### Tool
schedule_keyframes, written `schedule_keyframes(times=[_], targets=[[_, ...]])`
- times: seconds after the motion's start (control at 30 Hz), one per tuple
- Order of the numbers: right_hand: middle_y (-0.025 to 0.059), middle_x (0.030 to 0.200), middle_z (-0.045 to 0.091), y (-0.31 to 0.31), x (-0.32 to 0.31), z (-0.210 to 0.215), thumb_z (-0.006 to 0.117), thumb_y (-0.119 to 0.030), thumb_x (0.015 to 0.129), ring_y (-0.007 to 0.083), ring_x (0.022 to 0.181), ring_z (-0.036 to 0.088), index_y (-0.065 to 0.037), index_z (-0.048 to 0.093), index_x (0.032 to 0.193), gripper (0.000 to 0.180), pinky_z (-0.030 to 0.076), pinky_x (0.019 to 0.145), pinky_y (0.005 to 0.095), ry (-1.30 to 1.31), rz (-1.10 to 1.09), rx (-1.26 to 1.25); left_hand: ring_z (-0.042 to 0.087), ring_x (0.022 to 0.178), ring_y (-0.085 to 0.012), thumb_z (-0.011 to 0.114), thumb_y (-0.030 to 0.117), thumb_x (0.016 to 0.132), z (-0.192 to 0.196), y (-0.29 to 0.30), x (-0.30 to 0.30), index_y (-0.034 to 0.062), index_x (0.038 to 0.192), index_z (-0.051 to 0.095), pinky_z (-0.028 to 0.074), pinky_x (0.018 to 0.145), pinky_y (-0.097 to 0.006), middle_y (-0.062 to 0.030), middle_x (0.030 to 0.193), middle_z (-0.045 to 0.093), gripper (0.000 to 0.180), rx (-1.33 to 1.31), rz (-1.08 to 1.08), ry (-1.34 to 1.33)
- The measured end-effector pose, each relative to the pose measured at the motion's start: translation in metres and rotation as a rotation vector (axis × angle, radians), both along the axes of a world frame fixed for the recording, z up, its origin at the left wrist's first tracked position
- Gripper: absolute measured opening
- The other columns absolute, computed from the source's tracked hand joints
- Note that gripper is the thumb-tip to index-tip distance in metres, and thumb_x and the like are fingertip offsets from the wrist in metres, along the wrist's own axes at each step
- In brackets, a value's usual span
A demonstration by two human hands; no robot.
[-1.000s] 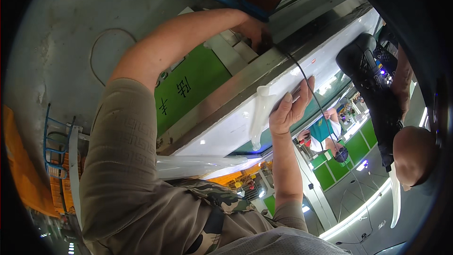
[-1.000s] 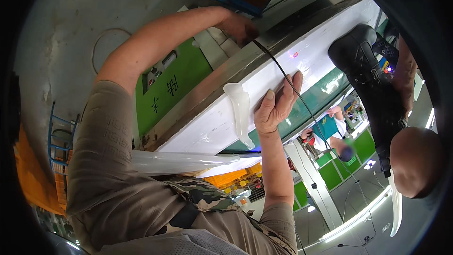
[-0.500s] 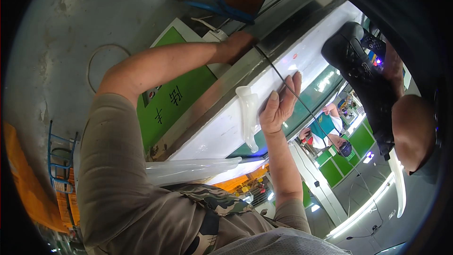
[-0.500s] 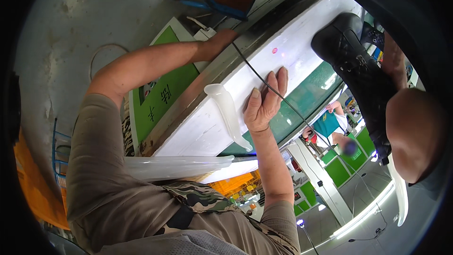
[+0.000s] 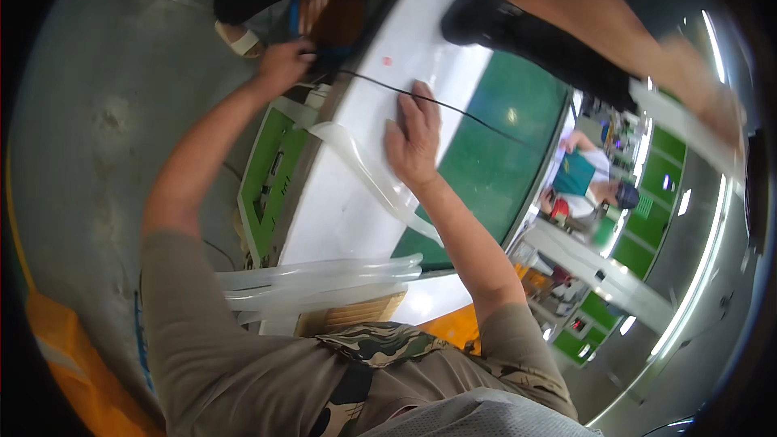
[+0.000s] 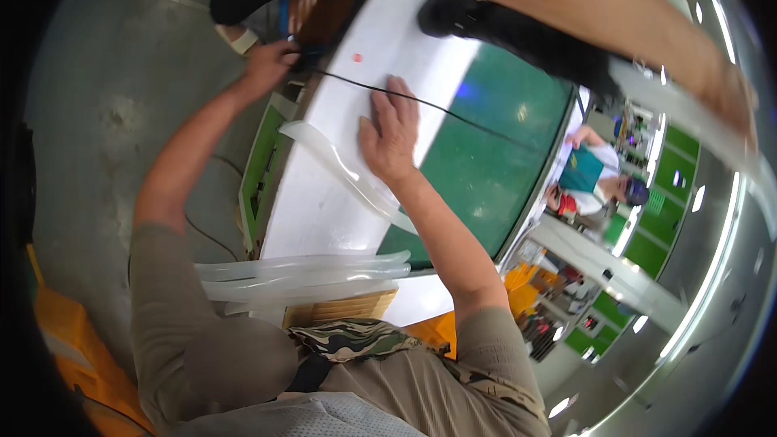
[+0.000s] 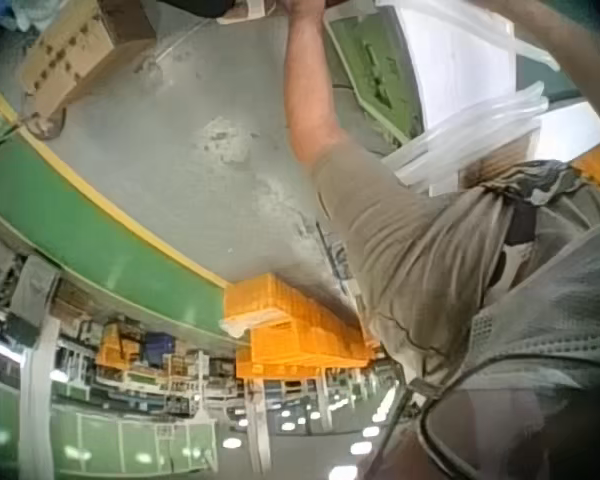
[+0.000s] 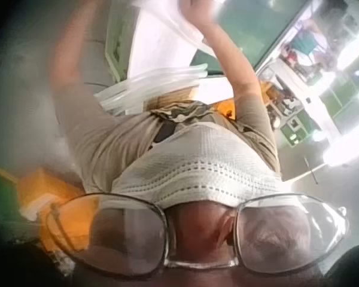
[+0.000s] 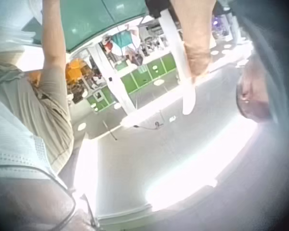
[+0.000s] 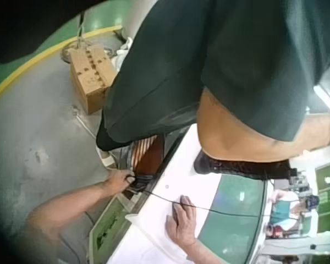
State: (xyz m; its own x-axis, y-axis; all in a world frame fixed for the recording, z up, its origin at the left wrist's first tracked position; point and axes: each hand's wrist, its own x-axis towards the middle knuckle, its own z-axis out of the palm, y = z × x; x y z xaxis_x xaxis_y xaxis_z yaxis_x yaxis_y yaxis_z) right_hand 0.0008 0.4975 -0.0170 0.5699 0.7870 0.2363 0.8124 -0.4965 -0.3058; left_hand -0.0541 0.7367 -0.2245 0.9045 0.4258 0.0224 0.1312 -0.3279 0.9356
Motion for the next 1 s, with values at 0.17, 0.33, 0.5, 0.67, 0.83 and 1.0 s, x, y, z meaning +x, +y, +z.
schedule_keyframes(times=[0.17,0.33,0.5,0.67,0.83,1.0], targets=[[0.0245,0.131,0.052,-0.002,-0.002,0.012,0.067,-0.012,0.071,0.0430,0.124,0.046,0.000,0.059,0.117,0.049,0.039,0.104,0.0507,-0.007,-0.030,0.083,0.066,0.088,-0.0183,0.063,0.023,0.093,0.101,0.073,-0.082,0.0016,0.108,0.066,0.050,0.081,-0.031,-0.0137,0.095,0.070,0.026,-0.030,0.045,0.035],[0.0211,0.137,0.051,-0.016,-0.019,0.085,0.070,-0.006,0.074,0.0329,0.131,0.046,0.000,0.040,0.143,0.076,0.039,0.107,0.0397,0.836,-0.300,0.415,0.064,0.079,-0.0176,0.060,0.018,0.093,0.312,0.074,-0.156,-0.0012,0.101,0.064,0.050,0.076,-0.031,-0.0144,0.086,0.067,0.021,0.233,-0.013,-0.088],[0.0256,0.130,0.055,-0.076,-0.076,0.228,0.056,-0.009,0.085,0.0353,0.122,0.054,-0.003,0.043,0.139,0.055,0.042,0.103,0.0520,1.799,0.179,1.341,0.062,0.071,-0.0249,0.059,0.013,0.091,0.450,0.000,-0.202,-0.0011,0.096,0.063,0.049,0.069,-0.033,-0.0147,0.079,0.065,0.016,0.364,-0.168,-0.167],[0.0182,0.103,0.068,-0.194,-0.135,0.310,0.052,-0.018,0.094,0.0331,0.097,0.065,-0.005,0.055,0.116,0.025,0.047,0.095,0.0499,1.839,-0.175,1.754,0.064,0.070,-0.0302,0.058,0.013,0.090,0.475,-0.077,-0.222,0.0002,0.092,0.067,0.050,0.067,-0.036,-0.0175,0.080,0.066,0.016,0.404,-0.253,-0.082],[0.0064,0.078,0.063,-0.356,-0.153,0.322,0.051,-0.024,0.099,0.0195,0.063,0.057,-0.006,0.062,0.101,0.021,0.047,0.068,0.0372,1.715,-0.304,1.959,0.066,0.072,-0.0281,0.058,0.012,0.087,0.477,-0.171,-0.224,-0.0004,0.091,0.069,0.050,0.068,-0.035,-0.0171,0.079,0.068,0.017,0.423,-0.258,-0.062],[0.0021,0.068,0.054,-0.524,-0.136,0.338,0.049,-0.026,0.100,0.0158,0.055,0.047,-0.006,0.062,0.098,0.024,0.038,0.053,0.0322,1.557,-0.032,2.053,0.066,0.073,-0.0164,0.060,0.013,0.080,0.435,-0.248,-0.231,-0.0057,0.092,0.070,0.050,0.068,-0.028,-0.0109,0.078,0.071,0.024,0.050,-0.012,-0.008]])
